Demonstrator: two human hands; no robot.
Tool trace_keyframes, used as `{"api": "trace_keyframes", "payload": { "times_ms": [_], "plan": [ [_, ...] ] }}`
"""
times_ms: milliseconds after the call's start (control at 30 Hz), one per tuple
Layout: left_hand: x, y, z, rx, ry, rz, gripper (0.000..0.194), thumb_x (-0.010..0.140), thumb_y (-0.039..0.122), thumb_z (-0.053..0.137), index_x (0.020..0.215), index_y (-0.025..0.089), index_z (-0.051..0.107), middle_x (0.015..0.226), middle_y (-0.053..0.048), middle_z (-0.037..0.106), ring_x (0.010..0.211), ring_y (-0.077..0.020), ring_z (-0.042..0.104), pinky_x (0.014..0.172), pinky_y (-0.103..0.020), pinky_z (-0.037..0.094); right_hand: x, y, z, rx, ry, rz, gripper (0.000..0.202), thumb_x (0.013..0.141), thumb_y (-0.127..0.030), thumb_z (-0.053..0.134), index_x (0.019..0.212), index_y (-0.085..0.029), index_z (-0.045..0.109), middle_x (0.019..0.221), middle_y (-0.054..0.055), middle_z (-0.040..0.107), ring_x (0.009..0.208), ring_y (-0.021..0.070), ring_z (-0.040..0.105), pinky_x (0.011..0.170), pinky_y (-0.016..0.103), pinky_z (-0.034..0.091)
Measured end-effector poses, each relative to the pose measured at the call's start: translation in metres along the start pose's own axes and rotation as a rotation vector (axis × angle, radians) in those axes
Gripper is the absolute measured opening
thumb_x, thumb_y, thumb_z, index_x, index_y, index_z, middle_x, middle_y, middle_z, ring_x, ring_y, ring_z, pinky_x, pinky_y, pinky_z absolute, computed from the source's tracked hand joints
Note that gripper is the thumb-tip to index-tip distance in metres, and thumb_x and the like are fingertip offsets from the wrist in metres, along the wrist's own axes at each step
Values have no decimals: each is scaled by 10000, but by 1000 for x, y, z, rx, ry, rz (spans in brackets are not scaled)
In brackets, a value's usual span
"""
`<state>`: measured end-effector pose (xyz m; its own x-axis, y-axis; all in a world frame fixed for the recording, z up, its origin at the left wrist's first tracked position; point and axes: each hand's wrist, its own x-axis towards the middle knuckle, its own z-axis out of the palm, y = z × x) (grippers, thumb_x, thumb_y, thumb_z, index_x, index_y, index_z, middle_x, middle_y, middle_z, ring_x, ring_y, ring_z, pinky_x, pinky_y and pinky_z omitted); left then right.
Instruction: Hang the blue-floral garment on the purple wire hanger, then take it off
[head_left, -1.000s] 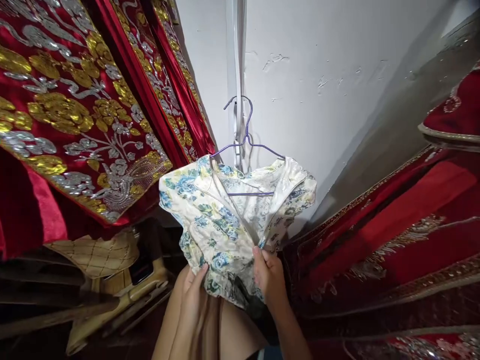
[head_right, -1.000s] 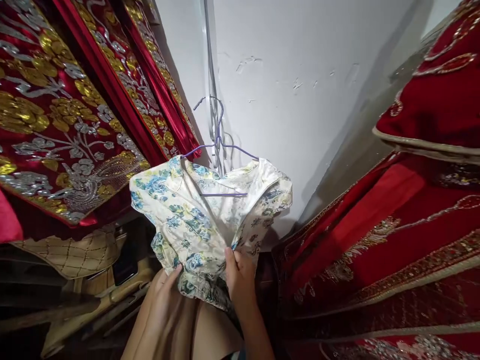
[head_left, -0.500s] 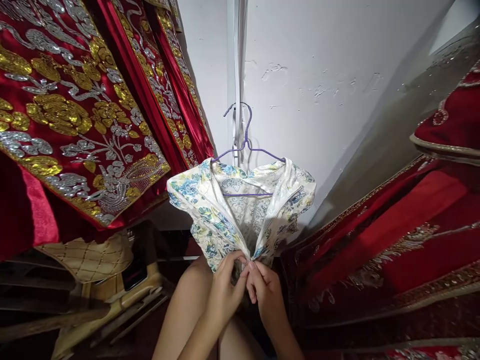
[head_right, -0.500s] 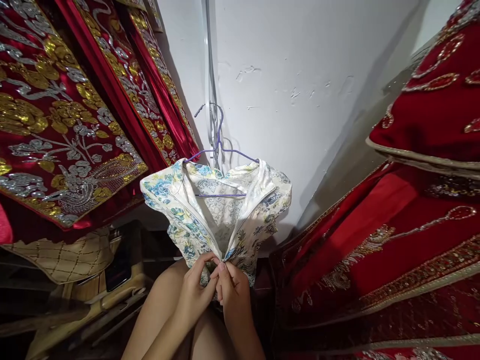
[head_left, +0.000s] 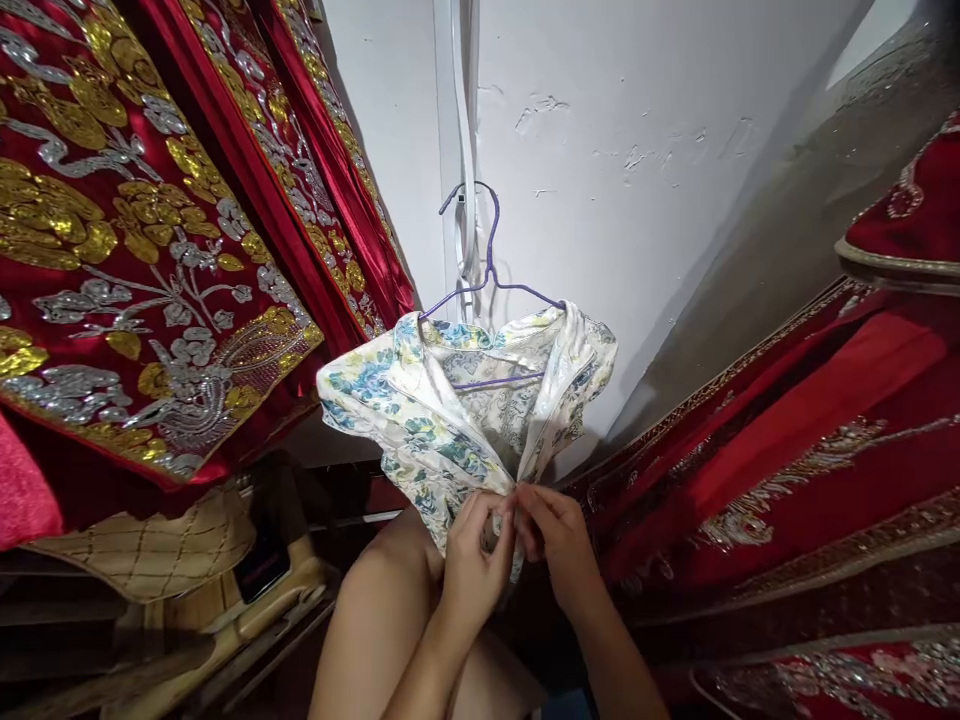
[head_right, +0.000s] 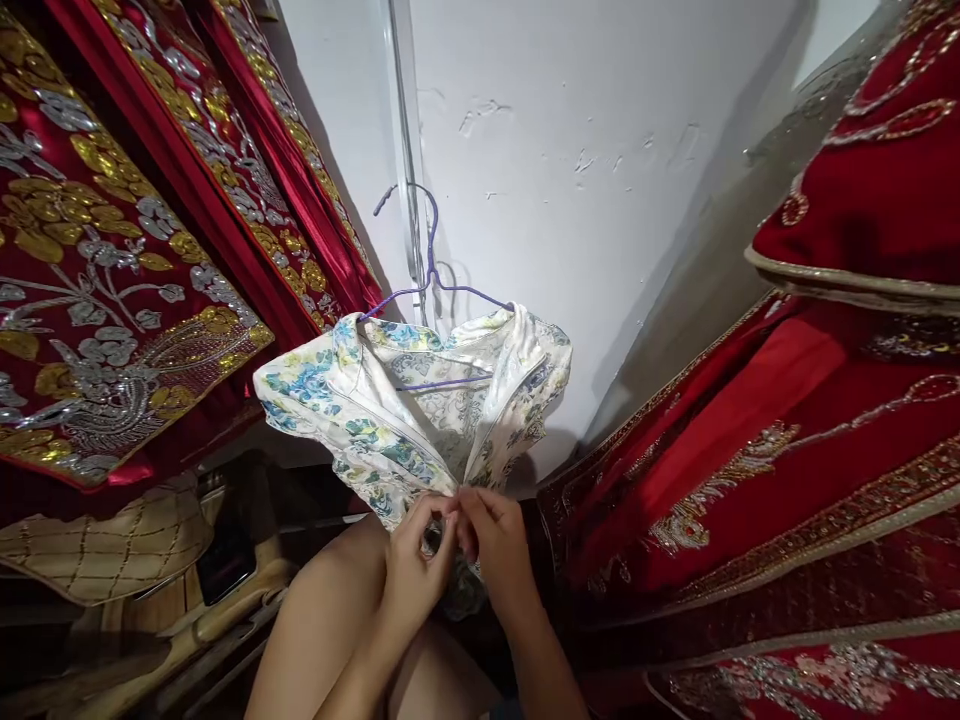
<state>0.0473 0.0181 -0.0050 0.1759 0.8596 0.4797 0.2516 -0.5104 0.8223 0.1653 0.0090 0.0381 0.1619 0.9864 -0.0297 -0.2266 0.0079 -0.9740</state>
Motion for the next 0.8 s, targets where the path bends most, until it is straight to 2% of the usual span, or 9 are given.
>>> {"api": "trace_keyframes", "payload": {
  "times_ms": [67, 200, 300, 433, 533, 600, 700, 733, 800],
  "plan": [
    [-2, -3, 2, 4, 10, -27, 156, 989, 221, 472, 865, 198, 564, 848, -38, 613, 824, -176, 595, 754, -271, 447, 26, -29, 2, 58, -27, -4, 391, 821, -514, 669, 682, -149, 681, 390, -81, 373, 346, 64, 257, 386, 231, 175],
    [5, -11, 1, 69, 1, 5, 188, 966, 214, 479, 783, 198, 516, 765, -20, 563, 728, -161, 552, 676, -258, 419, 82, -115, 15, 148, -257, -67, 264, 840, -347, 694, 682, -136, 675, 440, -97, 350, 377, 44, 239, 377, 205, 186],
    [9, -22, -2, 98, -11, 11, 185, 955, 213, 491, 774, 195, 528, 764, -23, 568, 725, -162, 554, 666, -259, 418, 99, -153, 28, 159, -262, -136, 228, 870, -309, 647, 731, -133, 685, 438, -103, 343, 365, 44, 225, 357, 196, 165],
    [6, -29, -9, 84, -40, -27, 199, 966, 248, 523, 787, 188, 585, 739, -18, 582, 691, -155, 550, 640, -256, 420, 93, -135, 37, 63, -210, -179, 289, 848, -402, 677, 763, -126, 702, 417, -74, 443, 349, 53, 295, 346, 199, 193],
    [21, -10, -25, 60, -11, 38, 175, 973, 247, 541, 878, 189, 675, 773, -24, 628, 654, -139, 530, 620, -252, 423, 86, -113, 36, 21, -168, -315, 333, 879, -456, 645, 794, -140, 704, 420, -62, 480, 359, 64, 329, 374, 205, 245],
    [47, 16, -42, 75, 78, 131, 153, 972, 236, 562, 1006, 201, 707, 849, -30, 671, 625, -122, 511, 605, -246, 422, 82, -107, 34, -4, -170, -394, 337, 904, -468, 625, 802, -154, 693, 439, -60, 489, 380, 69, 345, 397, 208, 271],
    [100, 58, -66, 157, 225, 303, 320, 966, 228, 593, 1282, 234, 647, 927, -32, 680, 645, -115, 518, 636, -245, 439, 76, -110, 33, -27, -191, -430, 350, 925, -481, 615, 768, -172, 659, 449, -69, 438, 404, 76, 347, 417, 213, 285],
    [117, 70, -71, 192, 238, 359, 353, 973, 220, 582, 1322, 239, 625, 959, -36, 683, 657, -112, 533, 650, -246, 446, 74, -112, 33, -26, -197, -428, 354, 931, -483, 611, 756, -177, 645, 451, -75, 408, 408, 77, 341, 421, 214, 285],
    [145, 88, -74, 262, 176, 462, 276, 979, 197, 564, 1234, 212, 668, 970, -46, 687, 751, -130, 593, 698, -252, 466, 72, -114, 34, -6, -202, -429, 355, 941, -484, 599, 745, -188, 620, 454, -87, 353, 407, 77, 324, 424, 215, 277]
  ]
}}
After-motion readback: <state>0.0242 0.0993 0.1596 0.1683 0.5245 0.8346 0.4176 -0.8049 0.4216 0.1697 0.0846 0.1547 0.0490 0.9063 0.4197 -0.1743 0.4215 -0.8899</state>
